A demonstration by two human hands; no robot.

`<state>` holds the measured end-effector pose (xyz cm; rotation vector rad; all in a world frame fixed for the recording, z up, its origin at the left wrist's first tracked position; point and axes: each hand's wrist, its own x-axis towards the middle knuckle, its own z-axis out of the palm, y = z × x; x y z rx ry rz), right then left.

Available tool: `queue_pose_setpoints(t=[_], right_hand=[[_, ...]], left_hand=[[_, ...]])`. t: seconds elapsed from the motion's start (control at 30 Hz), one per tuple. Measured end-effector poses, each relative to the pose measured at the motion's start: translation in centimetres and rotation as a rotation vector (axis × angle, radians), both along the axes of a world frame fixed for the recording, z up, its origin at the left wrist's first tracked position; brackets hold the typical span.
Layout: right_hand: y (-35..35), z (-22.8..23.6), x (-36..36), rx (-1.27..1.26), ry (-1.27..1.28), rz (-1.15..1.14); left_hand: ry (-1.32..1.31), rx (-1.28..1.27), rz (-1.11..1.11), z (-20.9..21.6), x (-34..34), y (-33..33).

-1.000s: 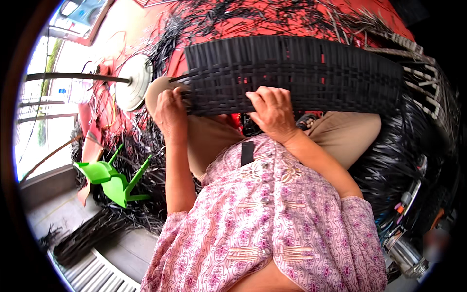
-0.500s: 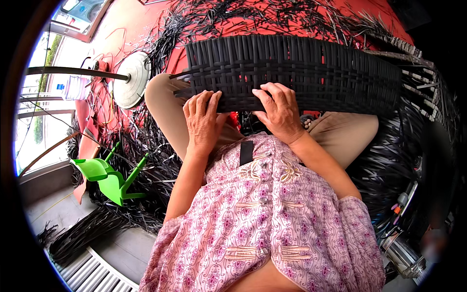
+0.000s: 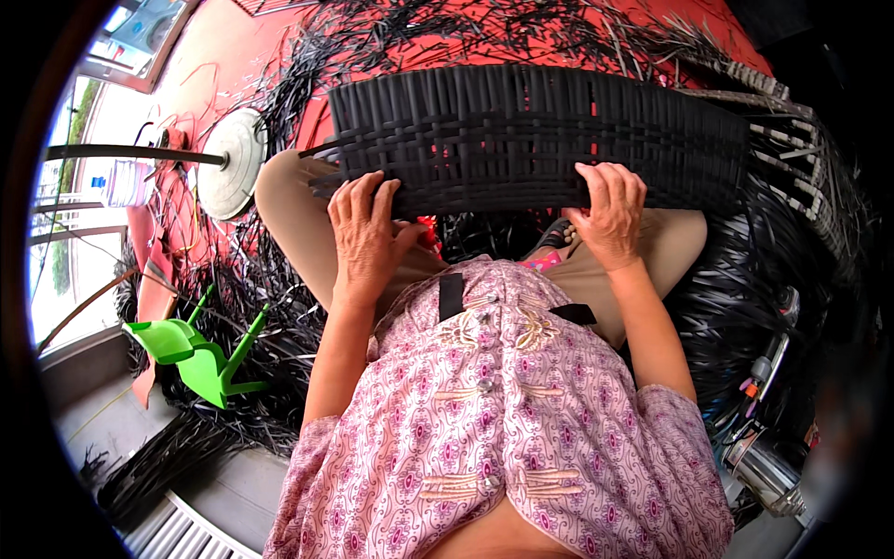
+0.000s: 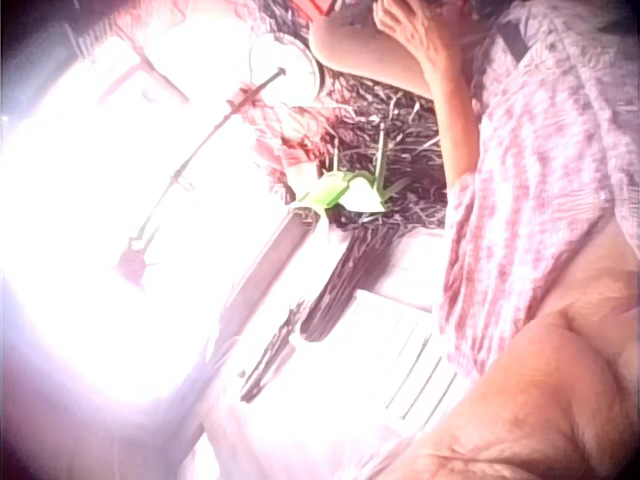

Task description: The person sits cross-legged on the floor and weaves a black mat by hand. They interlace thin black strips through a pre-existing grid of vertical black rods, pulling the strips tight to form a woven pattern. The person occasionally adjusts the mat's position and picks up new strips from a pile on the floor.

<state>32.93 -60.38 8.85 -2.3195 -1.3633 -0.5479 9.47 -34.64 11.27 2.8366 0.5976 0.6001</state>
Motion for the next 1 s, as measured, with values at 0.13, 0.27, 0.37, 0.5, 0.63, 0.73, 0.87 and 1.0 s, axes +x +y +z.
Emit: queue_pose_setpoints(t=[0.13, 0.27, 0.37, 0.5, 0.63, 0.73, 0.87, 1.0], right_hand=[[-0.2, -0.5, 0.1, 0.011, -0.048, -0.004], [-0.4, 0.1, -0.1, -0.026, -0.004, 0.006], [-0.2, 0.9, -0.4, -0.075, -0.007, 0.016], [0.8, 1.4, -0.1, -0.075, 0.0, -0.028], [0.9, 0.7, 0.0, -0.065, -0.018, -0.053], [0.5, -0.1, 0.0, -0.058, -0.055, -0.061], [-0.4, -0.2, 0.3, 0.007, -0.029, 0.018], [-2.4, -1.5, 1.6, -0.003, -0.019, -0.008]], left_hand=[[0.011, 0.009, -0.034, 1.3, 0.9, 0.5], [-0.027, 0.088, 0.038, 1.2, 1.9, 0.5], [-0.075, 0.039, 0.006, 0.9, 1.5, -1.7], [-0.06, -0.008, -0.164, 0.2, 3.6, -3.5], [-0.045, 0.014, -0.128, 0.6, 4.7, -3.2], [-0.01, 0.009, -0.095, 1.1, 6.2, -2.4], [-0.08, 0.046, -0.073, 0.0, 6.4, -3.1], [-0.016, 0.017, -0.106, -0.8, 5.2, -3.6]])
